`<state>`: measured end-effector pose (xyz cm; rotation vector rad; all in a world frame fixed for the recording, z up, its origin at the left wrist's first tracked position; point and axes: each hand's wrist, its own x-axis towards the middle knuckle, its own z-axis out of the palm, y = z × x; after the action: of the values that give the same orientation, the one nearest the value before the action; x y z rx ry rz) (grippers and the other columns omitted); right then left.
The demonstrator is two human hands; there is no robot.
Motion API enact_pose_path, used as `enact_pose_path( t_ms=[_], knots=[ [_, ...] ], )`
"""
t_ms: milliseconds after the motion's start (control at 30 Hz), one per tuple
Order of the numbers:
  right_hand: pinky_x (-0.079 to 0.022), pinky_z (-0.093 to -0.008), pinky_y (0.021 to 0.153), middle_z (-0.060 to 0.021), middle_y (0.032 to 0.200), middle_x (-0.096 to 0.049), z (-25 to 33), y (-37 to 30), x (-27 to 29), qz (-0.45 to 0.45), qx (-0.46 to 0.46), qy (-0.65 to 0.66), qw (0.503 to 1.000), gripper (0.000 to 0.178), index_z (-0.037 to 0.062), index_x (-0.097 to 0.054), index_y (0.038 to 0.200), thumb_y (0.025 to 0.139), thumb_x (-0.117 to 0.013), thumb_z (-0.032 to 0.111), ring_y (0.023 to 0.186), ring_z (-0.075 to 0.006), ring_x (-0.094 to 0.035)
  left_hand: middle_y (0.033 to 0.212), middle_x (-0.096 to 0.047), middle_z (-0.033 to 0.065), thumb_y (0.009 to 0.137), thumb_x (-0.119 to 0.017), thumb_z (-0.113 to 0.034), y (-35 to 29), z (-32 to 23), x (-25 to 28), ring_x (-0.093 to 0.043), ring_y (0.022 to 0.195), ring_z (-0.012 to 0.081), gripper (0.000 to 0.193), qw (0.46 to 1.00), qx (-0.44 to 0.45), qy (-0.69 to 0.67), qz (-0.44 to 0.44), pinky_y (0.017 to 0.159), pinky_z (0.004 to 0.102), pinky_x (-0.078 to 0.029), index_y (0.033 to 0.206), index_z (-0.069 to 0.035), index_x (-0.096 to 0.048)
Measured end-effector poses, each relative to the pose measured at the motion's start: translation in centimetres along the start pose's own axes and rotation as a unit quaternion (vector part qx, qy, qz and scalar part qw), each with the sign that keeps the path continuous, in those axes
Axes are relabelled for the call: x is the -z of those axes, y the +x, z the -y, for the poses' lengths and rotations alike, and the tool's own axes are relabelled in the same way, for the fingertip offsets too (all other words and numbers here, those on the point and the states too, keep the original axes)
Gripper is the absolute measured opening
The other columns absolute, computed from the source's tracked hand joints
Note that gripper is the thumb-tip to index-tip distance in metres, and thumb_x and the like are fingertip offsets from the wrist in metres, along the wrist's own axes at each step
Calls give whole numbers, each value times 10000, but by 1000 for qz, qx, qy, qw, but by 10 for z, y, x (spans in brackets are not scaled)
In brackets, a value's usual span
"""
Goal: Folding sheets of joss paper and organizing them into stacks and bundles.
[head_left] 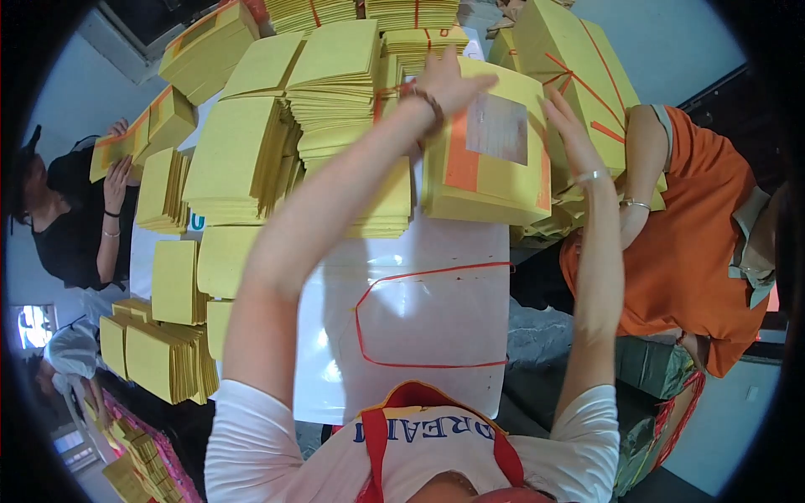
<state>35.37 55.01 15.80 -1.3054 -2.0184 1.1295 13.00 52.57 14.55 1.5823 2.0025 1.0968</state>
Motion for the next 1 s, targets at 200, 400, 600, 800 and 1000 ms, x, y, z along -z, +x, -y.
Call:
enact_pose_path(
  t_ms=[200, 400, 600, 800, 1000],
  knots=[
    [-267, -339, 1056, -130, 1437, -284, -63, -47, -35, -23, -33, 417, 908, 817, 12, -259, 1391, 854, -434, 602, 1321, -224, -282, 1269, -443, 208, 706, -678, -471, -73, 48, -28, -464, 1161, 298, 913, 849, 130, -494, 136, 966, 379, -386, 1352, 6, -243],
    [-453, -330, 899, -94, 1271, -488, -81, -35, -51, 45, -124, 525, 841, 800, 49, -372, 1331, 826, -405, 669, 1100, -194, -522, 1242, -490, 95, 841, -393, -651, -75, 82, -70, -477, 1138, 193, 752, 812, 231, -533, 61, 918, 355, -424, 1351, -102, -331],
    [-468, -323, 881, -75, 1254, -489, -85, -22, -61, 6, -64, 531, 845, 706, 111, -367, 1348, 859, -401, 619, 1093, -184, -521, 1411, -238, 257, 799, -286, -713, -79, 89, -81, -262, 1304, 350, 978, 822, 226, -514, 91, 1065, 377, -217, 1399, 43, -131],
    [-458, -336, 903, -71, 1283, -479, -95, -22, -58, -4, -13, 596, 803, 645, 110, -374, 1343, 889, -395, 567, 1109, -202, -516, 1343, -298, 274, 765, -330, -724, -96, 30, -49, -263, 1260, 428, 938, 938, 242, -240, 58, 1047, 462, -193, 1396, -39, -221],
    [-421, -377, 955, -99, 1286, -483, -113, -22, -49, 22, -36, 643, 765, 644, 81, -398, 1321, 890, -395, 560, 1131, -233, -505, 1264, -351, 232, 741, -467, -692, -106, 2, -35, -320, 1198, 389, 914, 961, 162, -223, 12, 1001, 485, -225, 1360, -47, -276]
  ],
)
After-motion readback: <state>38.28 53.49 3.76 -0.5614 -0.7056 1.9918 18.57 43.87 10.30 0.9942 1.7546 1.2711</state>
